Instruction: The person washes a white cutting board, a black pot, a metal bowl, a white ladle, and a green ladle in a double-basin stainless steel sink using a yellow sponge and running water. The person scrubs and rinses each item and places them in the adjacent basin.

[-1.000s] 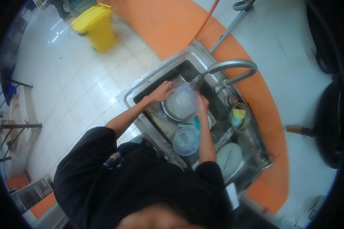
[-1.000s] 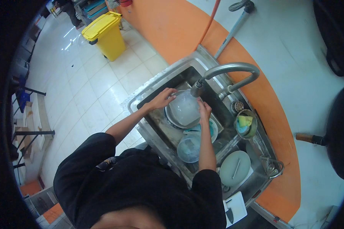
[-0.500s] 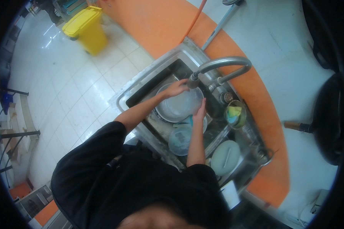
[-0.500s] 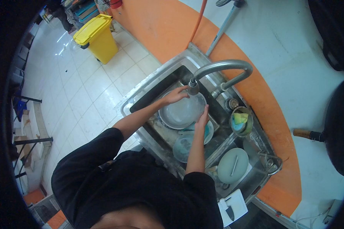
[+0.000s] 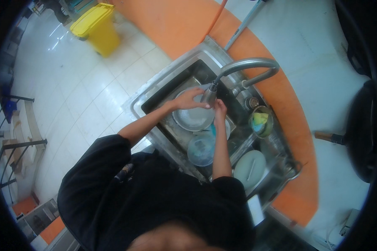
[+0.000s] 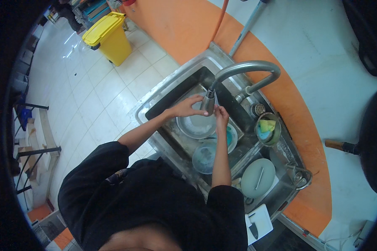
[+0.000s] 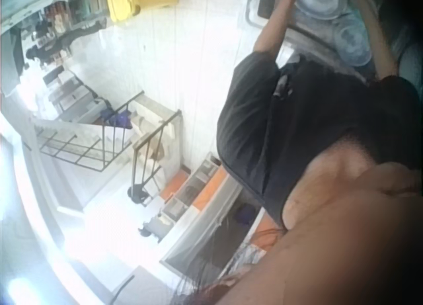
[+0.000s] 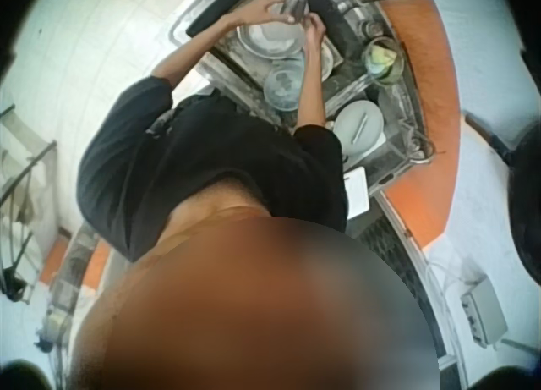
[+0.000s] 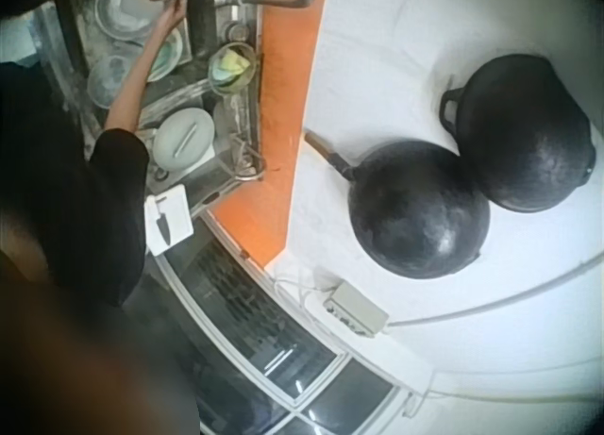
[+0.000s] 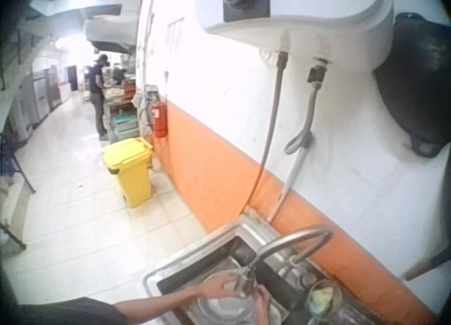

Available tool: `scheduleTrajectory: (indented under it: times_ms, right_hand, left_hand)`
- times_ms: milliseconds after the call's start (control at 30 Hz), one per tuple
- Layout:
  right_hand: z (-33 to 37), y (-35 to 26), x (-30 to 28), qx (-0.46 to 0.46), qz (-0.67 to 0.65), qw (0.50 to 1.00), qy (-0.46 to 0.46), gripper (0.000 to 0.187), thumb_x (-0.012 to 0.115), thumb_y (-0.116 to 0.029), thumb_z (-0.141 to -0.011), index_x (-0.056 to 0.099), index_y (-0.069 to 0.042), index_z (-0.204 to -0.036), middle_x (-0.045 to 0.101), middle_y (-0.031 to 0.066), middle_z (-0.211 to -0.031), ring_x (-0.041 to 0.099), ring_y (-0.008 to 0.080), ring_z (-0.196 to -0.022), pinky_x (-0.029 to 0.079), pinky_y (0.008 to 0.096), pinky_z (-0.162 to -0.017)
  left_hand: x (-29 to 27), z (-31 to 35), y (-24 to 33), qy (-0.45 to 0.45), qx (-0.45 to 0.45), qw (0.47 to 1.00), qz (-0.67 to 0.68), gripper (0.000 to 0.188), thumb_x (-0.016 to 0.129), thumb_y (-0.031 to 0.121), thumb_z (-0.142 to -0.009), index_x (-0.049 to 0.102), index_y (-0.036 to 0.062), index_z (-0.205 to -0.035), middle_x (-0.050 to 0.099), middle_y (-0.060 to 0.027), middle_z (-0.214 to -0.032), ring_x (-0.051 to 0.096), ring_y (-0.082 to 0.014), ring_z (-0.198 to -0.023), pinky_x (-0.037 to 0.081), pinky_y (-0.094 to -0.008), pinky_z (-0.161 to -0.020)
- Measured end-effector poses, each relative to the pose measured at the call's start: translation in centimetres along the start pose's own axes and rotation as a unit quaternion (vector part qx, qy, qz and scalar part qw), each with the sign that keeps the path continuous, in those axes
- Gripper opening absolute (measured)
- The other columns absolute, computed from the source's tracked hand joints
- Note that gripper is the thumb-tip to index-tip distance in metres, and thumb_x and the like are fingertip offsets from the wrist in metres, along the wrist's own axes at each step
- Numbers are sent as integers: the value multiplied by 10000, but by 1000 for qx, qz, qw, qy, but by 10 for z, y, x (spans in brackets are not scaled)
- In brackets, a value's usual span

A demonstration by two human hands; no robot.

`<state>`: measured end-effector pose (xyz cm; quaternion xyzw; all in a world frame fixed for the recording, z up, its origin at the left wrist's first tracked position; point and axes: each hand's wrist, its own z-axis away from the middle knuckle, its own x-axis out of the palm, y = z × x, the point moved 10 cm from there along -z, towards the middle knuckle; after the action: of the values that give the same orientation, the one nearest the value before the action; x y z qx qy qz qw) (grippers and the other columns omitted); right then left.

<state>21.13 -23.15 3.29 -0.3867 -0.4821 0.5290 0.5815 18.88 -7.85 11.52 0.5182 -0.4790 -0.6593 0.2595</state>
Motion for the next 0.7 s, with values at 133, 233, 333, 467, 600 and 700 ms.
scheduleTrajectory:
  times_ms: [133,233,333,467,600,700]
  right_hand:
    - [5,5,-2,20,6,1000,1,195,593,-204,-878,583,-55,-754,540,-34,-689,430,55,-635,322,207,-582]
    - [19,12,-4,40,25,999,-14,148,590,-169,-873,610,-42,-800,596,-9,-736,491,63,-675,373,207,-625]
    - [41,21,2,53,72,994,-62,123,586,-140,-868,626,-24,-852,622,7,-773,541,79,-725,412,210,-681]
    - [62,25,11,30,127,988,-83,131,591,-121,-854,631,-3,-894,641,33,-792,555,87,-723,420,216,-683]
    - [80,-4,34,-142,344,926,-68,149,600,-149,-837,647,-29,-912,657,89,-827,605,143,-739,443,256,-679]
    - [96,-24,61,-259,467,841,-89,164,600,-188,-833,659,-47,-894,654,112,-836,628,197,-807,466,298,-687]
  left_hand:
    - [0,14,2,-15,59,998,4,572,622,320,-818,442,10,-1263,444,-156,-1262,433,-258,-1172,344,-349,-973]
    - [4,16,-32,-42,-55,981,179,511,503,137,-851,374,34,-1334,397,-129,-1341,407,-234,-1204,335,-340,-979]
    - [15,18,-46,-89,-72,978,172,538,409,36,-838,339,73,-1370,360,-106,-1383,356,-223,-1249,314,-335,-999]
    - [29,16,-36,-103,-5,994,33,534,423,84,-868,310,119,-1389,348,-149,-1390,409,-296,-1217,317,-338,-1002]
    - [33,13,-58,6,-192,981,20,560,460,119,-864,285,155,-1395,362,-191,-1356,429,-347,-1184,434,-461,-911]
    - [46,30,-100,75,-387,897,201,574,466,99,-832,297,147,-1378,388,-199,-1324,433,-371,-1166,514,-541,-761]
